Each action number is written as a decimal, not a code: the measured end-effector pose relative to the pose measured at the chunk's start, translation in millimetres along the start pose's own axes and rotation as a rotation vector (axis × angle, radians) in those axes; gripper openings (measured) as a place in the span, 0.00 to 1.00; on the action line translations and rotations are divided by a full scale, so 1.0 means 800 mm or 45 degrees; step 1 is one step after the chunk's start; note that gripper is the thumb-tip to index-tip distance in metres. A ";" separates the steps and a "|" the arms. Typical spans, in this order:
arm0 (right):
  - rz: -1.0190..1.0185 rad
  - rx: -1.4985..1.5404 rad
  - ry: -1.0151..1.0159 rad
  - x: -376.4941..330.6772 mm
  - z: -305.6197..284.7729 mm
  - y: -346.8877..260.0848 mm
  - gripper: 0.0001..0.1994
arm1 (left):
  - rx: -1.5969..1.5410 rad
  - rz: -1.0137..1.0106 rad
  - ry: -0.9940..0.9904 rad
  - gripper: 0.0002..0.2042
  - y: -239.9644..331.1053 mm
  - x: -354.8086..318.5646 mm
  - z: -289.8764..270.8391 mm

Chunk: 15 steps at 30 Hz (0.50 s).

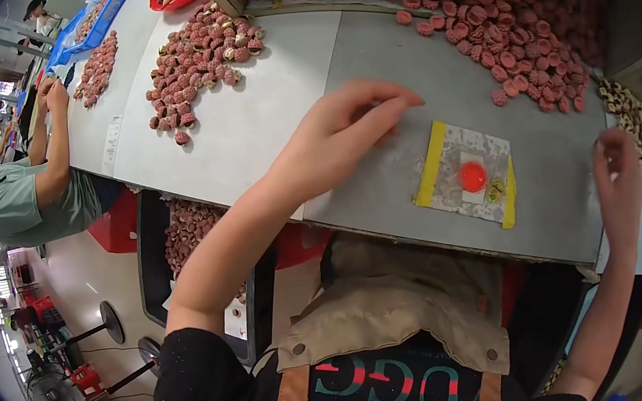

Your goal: Assembling small plastic components on a workbench in a factory setting.

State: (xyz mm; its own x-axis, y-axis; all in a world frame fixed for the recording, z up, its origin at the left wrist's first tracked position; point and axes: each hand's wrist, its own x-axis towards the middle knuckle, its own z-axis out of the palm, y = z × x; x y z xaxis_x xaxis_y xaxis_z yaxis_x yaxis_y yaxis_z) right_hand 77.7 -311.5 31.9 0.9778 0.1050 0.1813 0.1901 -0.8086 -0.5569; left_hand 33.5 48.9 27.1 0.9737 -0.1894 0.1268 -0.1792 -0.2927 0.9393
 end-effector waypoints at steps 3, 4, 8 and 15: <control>-0.087 0.067 -0.141 -0.050 0.005 -0.031 0.08 | -0.606 -0.368 -0.039 0.15 0.012 -0.031 0.008; -0.134 0.049 -0.154 -0.061 0.010 -0.039 0.08 | -0.808 -0.396 -0.062 0.14 0.006 -0.028 0.019; -0.321 -0.038 -0.085 -0.046 0.042 -0.051 0.08 | -1.248 -0.431 0.011 0.15 0.006 -0.028 0.058; -0.307 -0.043 -0.085 -0.031 0.036 -0.048 0.10 | -1.489 -0.343 -0.049 0.15 -0.012 -0.021 0.079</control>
State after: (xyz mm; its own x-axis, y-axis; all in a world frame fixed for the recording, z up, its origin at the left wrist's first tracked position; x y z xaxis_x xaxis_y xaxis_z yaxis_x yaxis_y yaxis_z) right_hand 48.4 -266.3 25.1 0.9084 0.3345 0.2509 0.4167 -0.7741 -0.4766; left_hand 9.8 -4.3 -3.8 0.9518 -0.2867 -0.1095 0.2857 0.6975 0.6572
